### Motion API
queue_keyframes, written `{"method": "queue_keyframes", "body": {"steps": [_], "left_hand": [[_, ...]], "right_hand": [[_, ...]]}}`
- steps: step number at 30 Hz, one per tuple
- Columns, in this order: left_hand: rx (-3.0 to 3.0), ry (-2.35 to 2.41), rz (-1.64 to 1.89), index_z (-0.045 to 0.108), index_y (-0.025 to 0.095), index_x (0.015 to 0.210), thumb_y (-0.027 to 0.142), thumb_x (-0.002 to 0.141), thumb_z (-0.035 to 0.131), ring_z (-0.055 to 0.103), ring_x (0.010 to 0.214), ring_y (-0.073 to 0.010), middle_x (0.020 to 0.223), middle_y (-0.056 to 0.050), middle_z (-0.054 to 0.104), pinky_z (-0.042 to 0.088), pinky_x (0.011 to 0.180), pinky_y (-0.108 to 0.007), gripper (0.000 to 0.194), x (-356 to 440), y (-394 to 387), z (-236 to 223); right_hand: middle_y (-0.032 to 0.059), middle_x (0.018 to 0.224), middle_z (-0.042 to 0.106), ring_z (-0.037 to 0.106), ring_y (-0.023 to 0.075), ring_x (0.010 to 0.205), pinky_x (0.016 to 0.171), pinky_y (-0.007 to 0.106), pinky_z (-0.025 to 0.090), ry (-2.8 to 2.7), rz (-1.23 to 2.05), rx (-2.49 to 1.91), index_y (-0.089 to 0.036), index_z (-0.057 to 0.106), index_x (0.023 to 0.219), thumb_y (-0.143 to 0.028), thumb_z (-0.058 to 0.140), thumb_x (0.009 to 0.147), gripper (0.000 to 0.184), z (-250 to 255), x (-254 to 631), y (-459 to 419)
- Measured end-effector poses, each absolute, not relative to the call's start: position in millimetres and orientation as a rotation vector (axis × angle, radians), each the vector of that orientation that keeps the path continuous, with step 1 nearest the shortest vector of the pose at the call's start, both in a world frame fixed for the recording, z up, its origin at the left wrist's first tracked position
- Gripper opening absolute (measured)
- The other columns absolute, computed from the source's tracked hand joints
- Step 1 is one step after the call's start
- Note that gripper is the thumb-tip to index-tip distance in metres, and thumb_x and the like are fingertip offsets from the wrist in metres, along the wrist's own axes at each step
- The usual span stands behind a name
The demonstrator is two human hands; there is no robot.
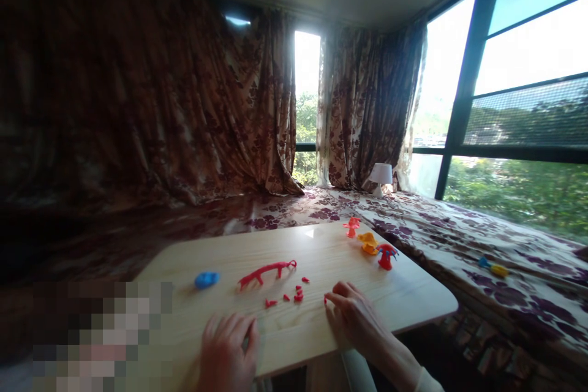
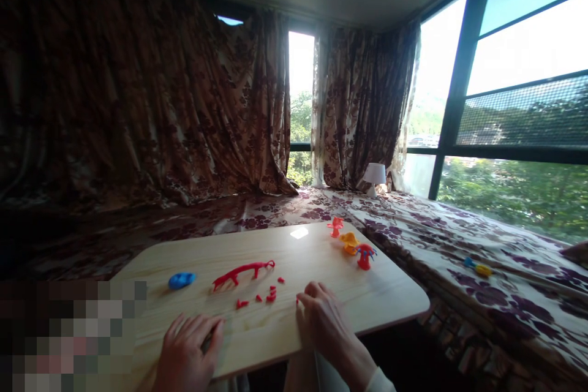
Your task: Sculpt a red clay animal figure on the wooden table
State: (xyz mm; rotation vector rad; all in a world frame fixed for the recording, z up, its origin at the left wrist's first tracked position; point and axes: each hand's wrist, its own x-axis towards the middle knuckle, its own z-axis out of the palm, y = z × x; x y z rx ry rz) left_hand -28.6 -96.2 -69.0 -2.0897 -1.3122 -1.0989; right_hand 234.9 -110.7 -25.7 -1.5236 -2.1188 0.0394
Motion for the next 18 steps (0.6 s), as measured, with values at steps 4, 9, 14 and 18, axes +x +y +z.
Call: {"method": "queue_keyframes", "body": {"steps": [4, 9, 14, 18], "left_hand": [[-2.08, -1.322, -1.121, 0.061, 0.024, 0.076, 0.02, 0.084, 0.046, 0.062, 0.067, -0.0175, 0.069, 0.003, 0.068, 0.031, 0.088, -0.041, 0.018, -27.4, -96.3, -68.7], [-2.08, -1.319, -1.141, 0.06, 0.023, 0.074, 0.02, 0.085, 0.044, 0.061, 0.066, -0.0177, 0.068, 0.003, 0.067, 0.031, 0.087, -0.041, 0.02, -24.7, -97.6, -64.8], [-2.076, -1.32, -1.145, 0.06, 0.023, 0.073, 0.02, 0.085, 0.044, 0.061, 0.065, -0.0175, 0.067, 0.003, 0.067, 0.031, 0.087, -0.04, 0.02, -23.9, -98.0, -62.7], [-2.068, -1.304, -1.144, 0.06, 0.023, 0.073, 0.02, 0.085, 0.044, 0.061, 0.064, -0.0176, 0.067, 0.003, 0.067, 0.031, 0.086, -0.04, 0.02, -24.1, -98.7, -62.2]], "right_hand": [[0.0067, 0.088, 0.061, 0.054, 0.0198, 0.085, 0.073, 0.028, 0.039, -2.143, 0.005, -1.563, -0.022, 0.07, 0.095, -0.007, 0.045, 0.083, 0.031, -23.5, 234.5, -108.7], [0.0062, 0.087, 0.06, 0.054, 0.0191, 0.084, 0.071, 0.027, 0.039, -2.169, -0.022, -1.585, -0.022, 0.069, 0.091, -0.006, 0.048, 0.081, 0.028, -23.2, 236.4, -110.2], [0.0062, 0.086, 0.059, 0.054, 0.0193, 0.083, 0.07, 0.027, 0.039, -2.153, -0.048, -1.609, -0.022, 0.069, 0.084, -0.018, 0.045, 0.09, 0.026, -23.1, 236.2, -114.4], [0.0059, 0.089, 0.06, 0.054, 0.0188, 0.086, 0.072, 0.026, 0.039, -2.149, -0.061, -1.619, -0.023, 0.069, 0.09, -0.008, 0.044, 0.085, 0.029, -21.8, 236.5, -110.4]]}}
